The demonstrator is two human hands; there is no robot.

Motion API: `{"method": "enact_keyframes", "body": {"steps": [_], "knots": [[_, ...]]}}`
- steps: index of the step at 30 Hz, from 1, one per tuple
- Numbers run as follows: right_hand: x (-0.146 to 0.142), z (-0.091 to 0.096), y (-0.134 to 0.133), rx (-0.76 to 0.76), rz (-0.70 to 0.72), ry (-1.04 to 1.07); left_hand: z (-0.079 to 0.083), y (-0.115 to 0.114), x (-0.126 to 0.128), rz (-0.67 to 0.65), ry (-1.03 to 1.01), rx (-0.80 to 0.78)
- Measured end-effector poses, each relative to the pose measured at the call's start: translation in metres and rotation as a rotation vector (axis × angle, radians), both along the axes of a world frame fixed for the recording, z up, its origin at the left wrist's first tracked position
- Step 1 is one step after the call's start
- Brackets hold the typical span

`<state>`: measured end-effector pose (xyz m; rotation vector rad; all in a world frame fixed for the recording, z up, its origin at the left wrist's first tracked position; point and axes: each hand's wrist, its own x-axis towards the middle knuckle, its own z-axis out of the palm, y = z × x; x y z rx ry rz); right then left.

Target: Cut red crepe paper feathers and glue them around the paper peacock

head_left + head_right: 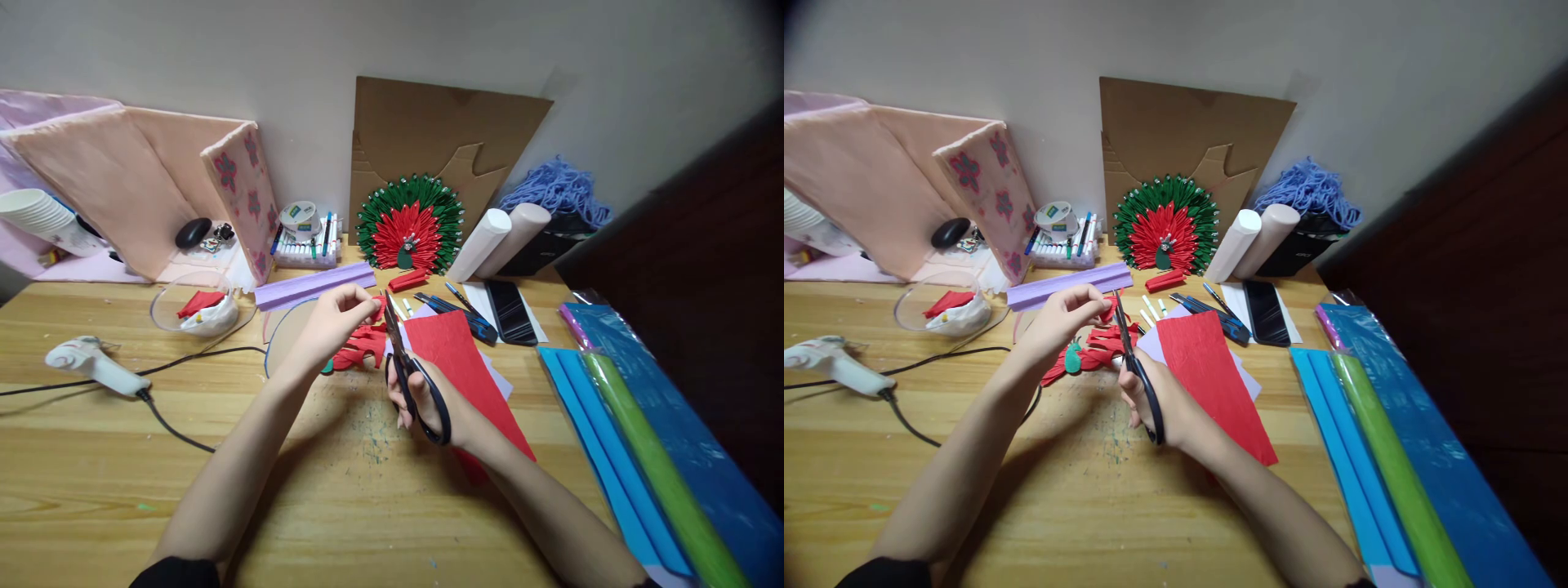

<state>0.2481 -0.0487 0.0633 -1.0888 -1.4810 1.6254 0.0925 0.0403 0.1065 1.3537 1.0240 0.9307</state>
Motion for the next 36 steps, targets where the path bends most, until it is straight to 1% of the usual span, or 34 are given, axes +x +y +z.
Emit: {"method": "enact_keyframes", "body": {"steps": [6, 16, 20, 24, 28, 32, 34, 36], "knots": [[0.000, 0.002, 0.000, -0.023, -0.006, 0.018, 0.003, -0.002, 0.001, -0.030, 0.001, -0.017], [0.003, 0.005, 0.000, -0.024, -0.011, -0.089, 0.004, 0.002, -0.007, -0.078, 0.081, 0.009], [0.006, 0.013, 0.000, -0.029, 0.025, -0.124, 0.004, 0.006, -0.015, -0.147, 0.122, 0.020], [0.008, 0.022, 0.002, -0.028, 0.054, -0.159, 0.008, 0.007, -0.020, -0.188, 0.114, 0.021], [0.008, 0.026, 0.002, -0.050, 0.046, -0.157, 0.011, 0.006, -0.020, -0.192, 0.109, 0.026], [0.006, 0.025, 0.001, -0.083, 0.024, -0.178, 0.011, 0.006, -0.021, -0.184, 0.116, 0.039], [0.006, 0.025, 0.001, -0.064, 0.010, -0.210, 0.010, 0.007, -0.022, -0.176, 0.129, 0.059], [0.007, 0.027, 0.002, -0.009, -0.018, -0.272, 0.009, 0.007, -0.023, -0.179, 0.133, 0.068]]}}
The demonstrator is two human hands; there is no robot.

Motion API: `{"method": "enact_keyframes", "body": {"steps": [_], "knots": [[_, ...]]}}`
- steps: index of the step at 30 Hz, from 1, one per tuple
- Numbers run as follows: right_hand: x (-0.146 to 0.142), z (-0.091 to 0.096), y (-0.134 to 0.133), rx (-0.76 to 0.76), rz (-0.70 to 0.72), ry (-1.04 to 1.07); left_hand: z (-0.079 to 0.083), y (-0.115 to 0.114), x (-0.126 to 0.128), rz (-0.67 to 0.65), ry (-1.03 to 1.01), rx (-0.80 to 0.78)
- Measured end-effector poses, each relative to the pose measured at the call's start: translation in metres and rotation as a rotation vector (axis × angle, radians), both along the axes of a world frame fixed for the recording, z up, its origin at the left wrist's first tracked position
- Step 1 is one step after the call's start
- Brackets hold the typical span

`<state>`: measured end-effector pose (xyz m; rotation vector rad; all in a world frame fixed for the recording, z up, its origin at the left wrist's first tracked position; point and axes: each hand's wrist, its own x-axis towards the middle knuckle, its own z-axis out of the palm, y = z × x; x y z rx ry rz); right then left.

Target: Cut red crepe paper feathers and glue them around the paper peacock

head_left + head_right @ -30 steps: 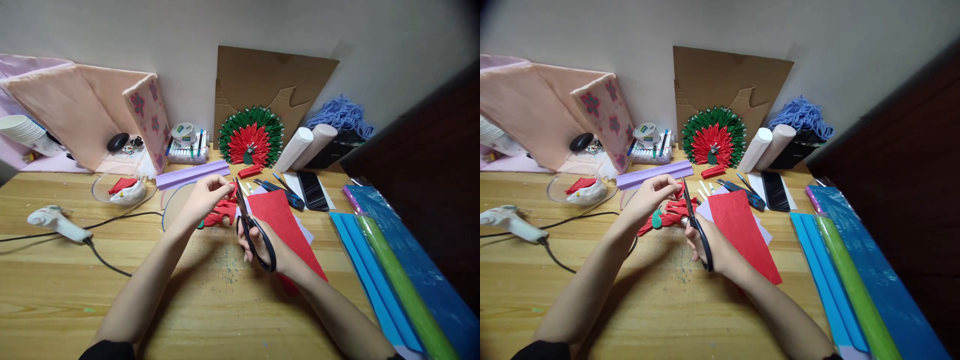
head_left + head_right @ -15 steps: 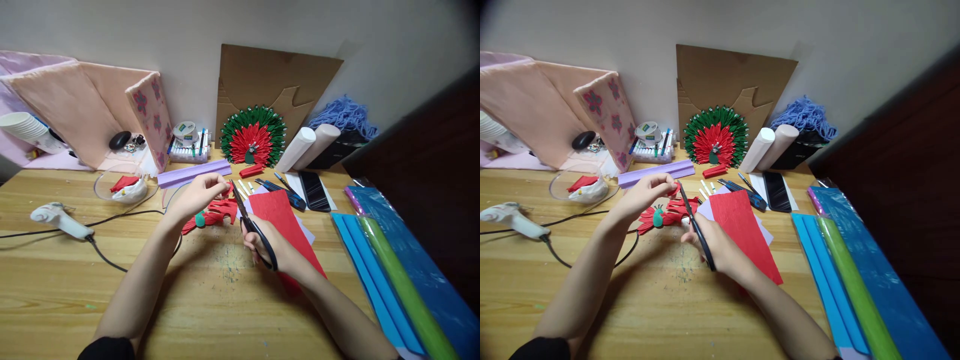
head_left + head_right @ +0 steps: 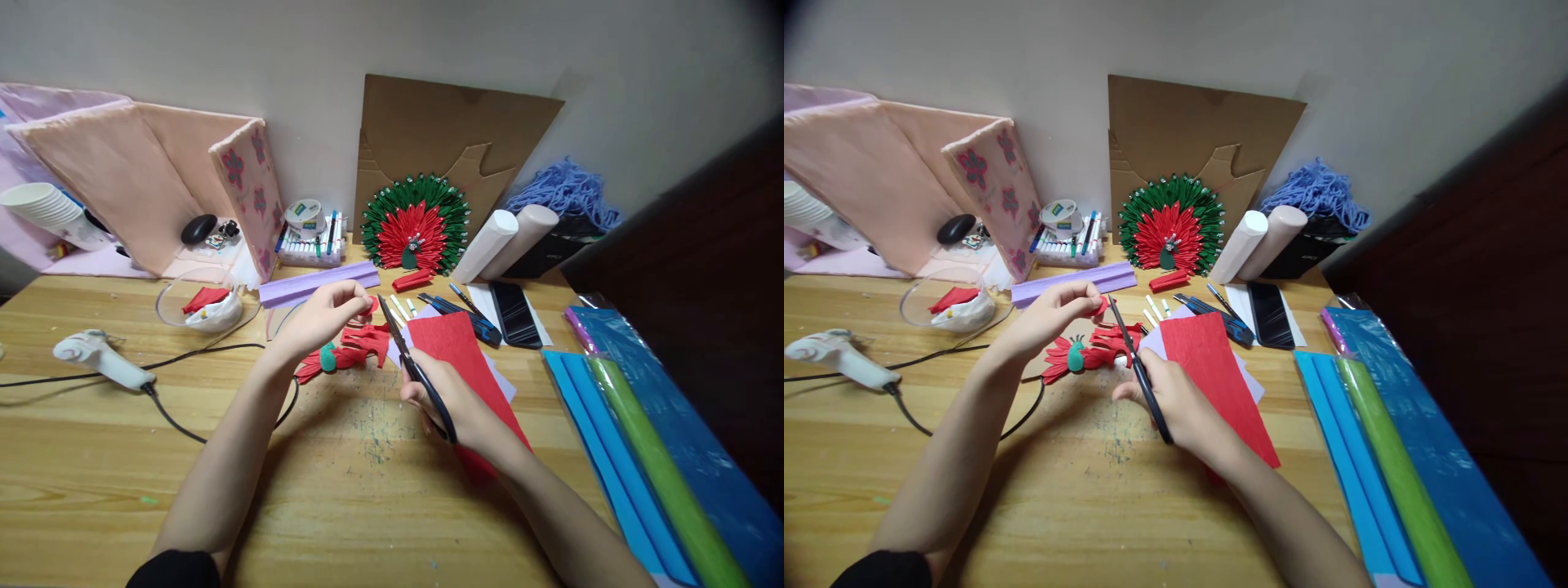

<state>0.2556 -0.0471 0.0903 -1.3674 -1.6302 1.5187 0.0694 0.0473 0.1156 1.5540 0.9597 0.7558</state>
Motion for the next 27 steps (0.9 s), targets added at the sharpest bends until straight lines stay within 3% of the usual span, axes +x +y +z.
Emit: {"method": "enact_keyframes", "body": {"steps": [5, 9, 11, 14, 18, 21, 23, 27], "knots": [[0.017, 0.011, 0.010, 0.215, -0.127, -0.381, -0.003, -0.001, 0.001, -0.019, -0.014, -0.014], [0.041, 0.013, 0.025, 0.149, -0.205, -0.825, -0.005, -0.005, 0.006, -0.076, -0.088, -0.112], [0.051, 0.009, 0.029, 0.110, -0.217, -0.905, -0.006, -0.007, 0.009, -0.112, -0.099, -0.163], [0.058, -0.001, 0.029, 0.119, -0.167, -0.661, -0.006, -0.009, 0.014, -0.136, -0.079, -0.185], [0.053, -0.002, 0.020, 0.015, 0.134, -0.066, -0.004, -0.011, 0.018, -0.160, -0.049, -0.167], [0.045, 0.003, 0.016, -0.071, 0.247, 0.090, -0.004, -0.010, 0.018, -0.163, -0.046, -0.125], [0.040, 0.005, 0.017, -0.080, 0.161, 0.095, -0.004, -0.010, 0.018, -0.154, -0.040, -0.100], [0.030, 0.003, 0.026, 0.019, -0.155, 0.090, -0.005, -0.013, 0.019, -0.205, -0.004, -0.136]]}}
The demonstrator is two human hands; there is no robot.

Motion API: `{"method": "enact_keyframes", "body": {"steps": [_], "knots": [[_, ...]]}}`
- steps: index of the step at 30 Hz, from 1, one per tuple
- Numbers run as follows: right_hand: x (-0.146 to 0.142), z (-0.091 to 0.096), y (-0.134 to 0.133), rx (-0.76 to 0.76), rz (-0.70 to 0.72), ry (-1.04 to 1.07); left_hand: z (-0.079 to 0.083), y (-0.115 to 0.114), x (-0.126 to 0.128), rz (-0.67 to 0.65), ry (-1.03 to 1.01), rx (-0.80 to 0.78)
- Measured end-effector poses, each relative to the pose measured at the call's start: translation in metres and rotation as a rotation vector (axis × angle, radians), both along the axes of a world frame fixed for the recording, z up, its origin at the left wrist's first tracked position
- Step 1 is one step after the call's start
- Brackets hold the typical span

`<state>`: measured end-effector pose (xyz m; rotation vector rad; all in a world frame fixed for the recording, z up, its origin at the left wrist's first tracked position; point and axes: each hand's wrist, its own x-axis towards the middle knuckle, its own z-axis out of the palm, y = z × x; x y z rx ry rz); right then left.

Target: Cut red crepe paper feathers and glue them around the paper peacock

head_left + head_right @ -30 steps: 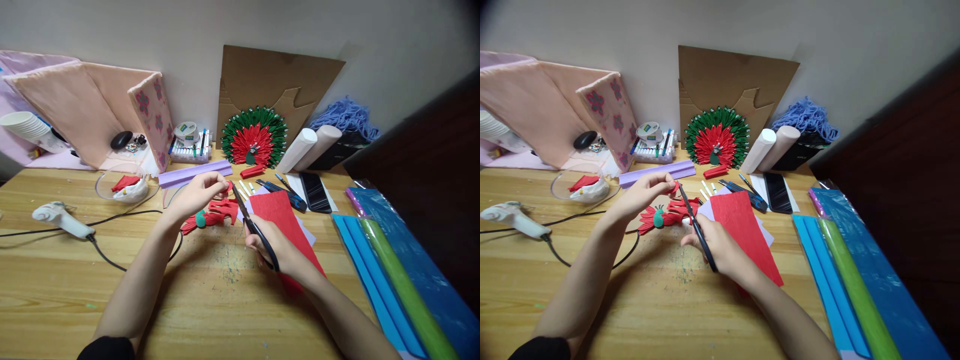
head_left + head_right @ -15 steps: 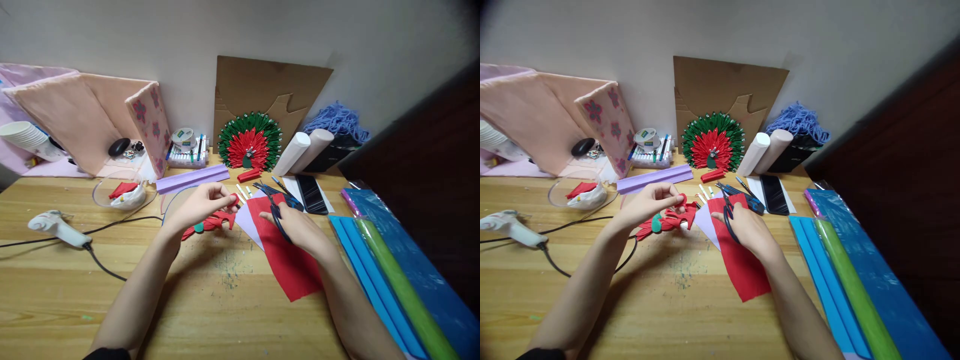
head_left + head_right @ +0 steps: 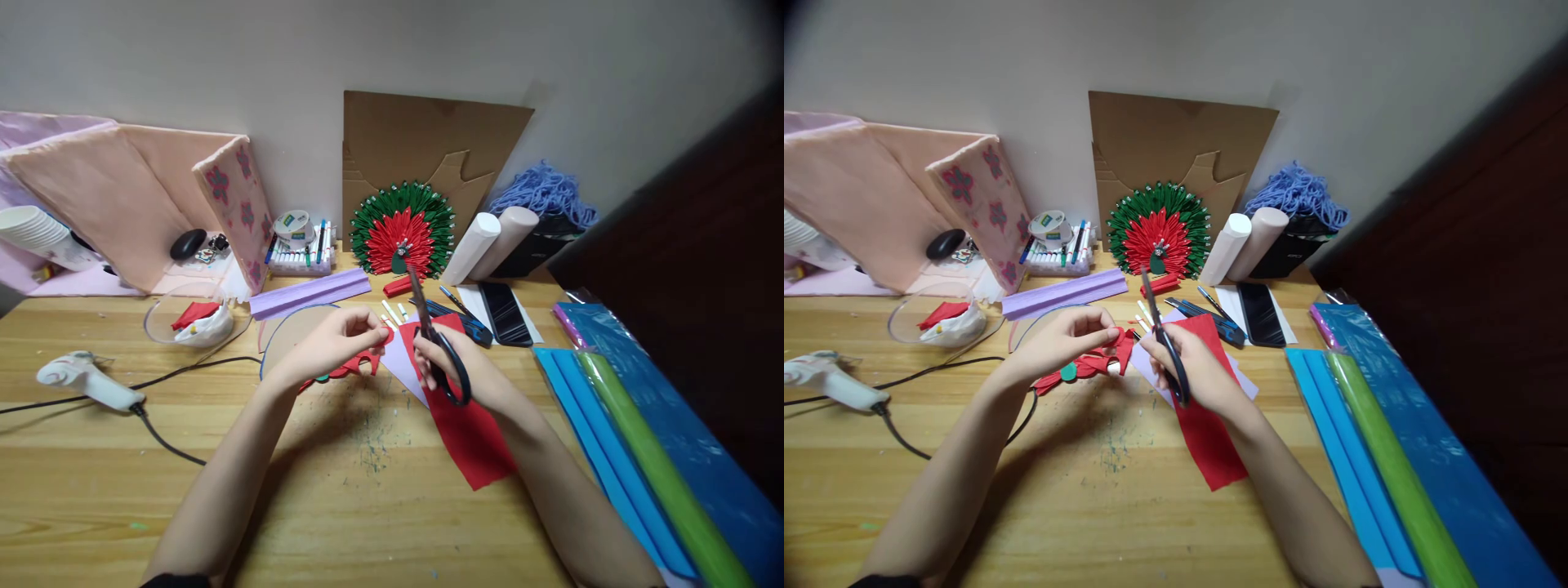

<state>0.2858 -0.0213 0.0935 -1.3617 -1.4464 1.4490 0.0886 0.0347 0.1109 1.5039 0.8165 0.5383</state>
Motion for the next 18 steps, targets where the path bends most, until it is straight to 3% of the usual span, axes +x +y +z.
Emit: {"method": "enact_keyframes", "body": {"steps": [2, 5, 10, 18], "knots": [[-0.005, -0.001, 0.003, 0.070, -0.090, 0.006, -0.001, -0.003, 0.002, -0.072, 0.021, -0.019], [-0.012, -0.002, 0.004, 0.135, -0.114, 0.011, -0.004, -0.007, 0.006, -0.133, 0.077, 0.029], [-0.014, -0.005, 0.002, 0.170, -0.180, 0.006, -0.008, -0.010, 0.009, -0.110, 0.122, 0.122], [-0.014, -0.004, 0.002, 0.160, -0.213, 0.061, 0.000, -0.008, 0.006, -0.058, 0.184, 0.141]]}}
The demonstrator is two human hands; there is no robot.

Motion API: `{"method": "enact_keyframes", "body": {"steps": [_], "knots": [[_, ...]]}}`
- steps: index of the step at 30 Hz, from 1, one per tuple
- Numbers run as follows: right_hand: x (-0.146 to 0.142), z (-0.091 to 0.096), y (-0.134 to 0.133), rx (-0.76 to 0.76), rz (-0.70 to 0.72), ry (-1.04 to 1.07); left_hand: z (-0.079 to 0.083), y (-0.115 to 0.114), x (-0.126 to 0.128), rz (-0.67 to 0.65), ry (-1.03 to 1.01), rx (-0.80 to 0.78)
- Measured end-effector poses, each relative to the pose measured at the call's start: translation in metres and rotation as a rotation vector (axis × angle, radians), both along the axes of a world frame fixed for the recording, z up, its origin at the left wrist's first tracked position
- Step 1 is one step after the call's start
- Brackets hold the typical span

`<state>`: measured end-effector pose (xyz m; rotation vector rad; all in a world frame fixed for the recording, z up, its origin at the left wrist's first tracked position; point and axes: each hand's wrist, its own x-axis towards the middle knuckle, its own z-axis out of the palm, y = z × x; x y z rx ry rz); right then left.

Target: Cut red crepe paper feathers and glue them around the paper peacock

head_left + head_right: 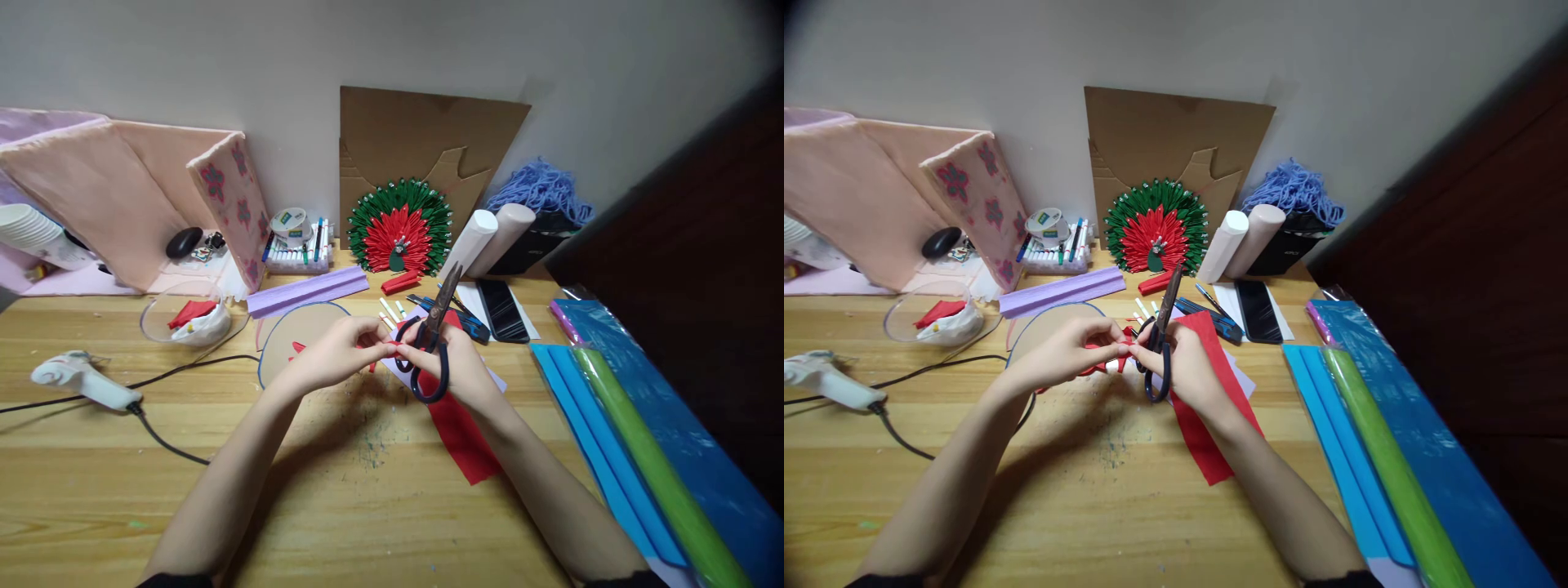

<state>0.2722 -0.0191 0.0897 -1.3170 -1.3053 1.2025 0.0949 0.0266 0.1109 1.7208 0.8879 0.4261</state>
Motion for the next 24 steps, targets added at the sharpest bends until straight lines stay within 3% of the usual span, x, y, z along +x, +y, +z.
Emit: {"method": "enact_keyframes", "body": {"steps": [7, 13, 17, 24], "knots": [[-0.004, -0.005, 0.000, -0.007, -0.120, 0.190, -0.002, 0.000, 0.007, 0.055, -0.164, -0.177], [-0.008, -0.008, -0.001, -0.014, -0.181, 0.392, -0.004, -0.003, 0.015, 0.133, -0.250, -0.189], [-0.008, -0.009, -0.001, -0.012, -0.187, 0.386, -0.007, -0.004, 0.016, 0.176, -0.255, -0.152], [-0.004, -0.010, 0.000, 0.094, -0.192, 0.174, -0.006, -0.007, 0.018, 0.238, -0.205, -0.067]]}}
